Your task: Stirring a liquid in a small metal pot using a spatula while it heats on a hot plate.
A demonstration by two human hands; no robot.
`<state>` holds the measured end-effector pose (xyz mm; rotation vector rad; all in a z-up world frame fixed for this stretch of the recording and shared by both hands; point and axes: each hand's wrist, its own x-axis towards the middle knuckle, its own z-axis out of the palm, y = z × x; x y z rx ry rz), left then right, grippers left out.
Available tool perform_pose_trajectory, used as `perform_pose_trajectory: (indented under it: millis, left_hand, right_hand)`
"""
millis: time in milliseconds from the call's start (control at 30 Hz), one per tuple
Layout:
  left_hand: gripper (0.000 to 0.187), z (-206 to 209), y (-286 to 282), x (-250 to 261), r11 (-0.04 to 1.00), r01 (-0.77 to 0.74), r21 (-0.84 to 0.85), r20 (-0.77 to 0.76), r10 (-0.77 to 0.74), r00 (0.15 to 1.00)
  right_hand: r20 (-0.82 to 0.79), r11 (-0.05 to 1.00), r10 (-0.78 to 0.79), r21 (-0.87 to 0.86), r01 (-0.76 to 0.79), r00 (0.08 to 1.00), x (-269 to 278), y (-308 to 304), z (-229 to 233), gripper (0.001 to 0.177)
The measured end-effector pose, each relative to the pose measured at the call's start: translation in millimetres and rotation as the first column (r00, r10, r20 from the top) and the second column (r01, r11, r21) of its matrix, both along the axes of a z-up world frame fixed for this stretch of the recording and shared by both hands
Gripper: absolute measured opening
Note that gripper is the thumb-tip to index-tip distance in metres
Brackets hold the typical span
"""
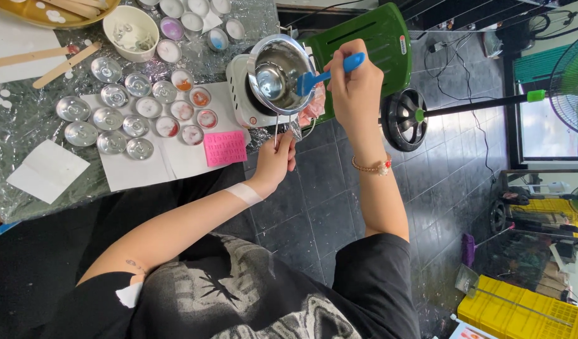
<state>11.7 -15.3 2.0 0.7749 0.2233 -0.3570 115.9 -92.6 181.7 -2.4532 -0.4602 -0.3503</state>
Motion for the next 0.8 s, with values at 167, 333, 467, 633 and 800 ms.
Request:
perform_pose_trajectory:
  millis: [167, 333, 467, 633, 800]
  left_hand:
    - [0.039, -1.0, -1.9, 1.3, 1.000, -0.003, -0.031, -0.014, 0.002, 1.000]
    - [0.039, -0.6, -2.4, 0.8, 0.998, -0.006, -0.062, -0.012, 0.005, 1.000]
    - [0.038, -0.5, -0.7, -0.8, 0.999, -0.005, -0.048, 0.010, 0.005, 1.000]
    - [0.037, -1.1, 0.4, 0.1, 0.996, 0.009, -0.091, 0.000, -0.009, 1.000]
    - [0.037, 0.8, 2.4, -0.7, 0.997, 0.028, -0.078, -0.001, -0.028, 1.000]
  right_hand:
    - [0.065, 1.000, 0.017, -0.021, -0.016, 0.998, -5.1, 6.1, -1.7, 0.010]
    - [0.070, 0.999, -0.024, 0.032, 0.022, 0.997, -18.0, 12.1, -5.2, 0.010]
    - [0.077, 0.998, -0.041, 0.056, 0.037, 0.996, -25.1, 13.3, -8.4, 0.011]
    - [0.003, 0.970, -0.072, 0.232, 0.070, 0.997, -27.0, 17.9, -25.5, 0.014]
    - [-0.083, 0.903, -0.134, 0.400, 0.156, 0.987, -25.0, 26.2, -41.3, 0.019]
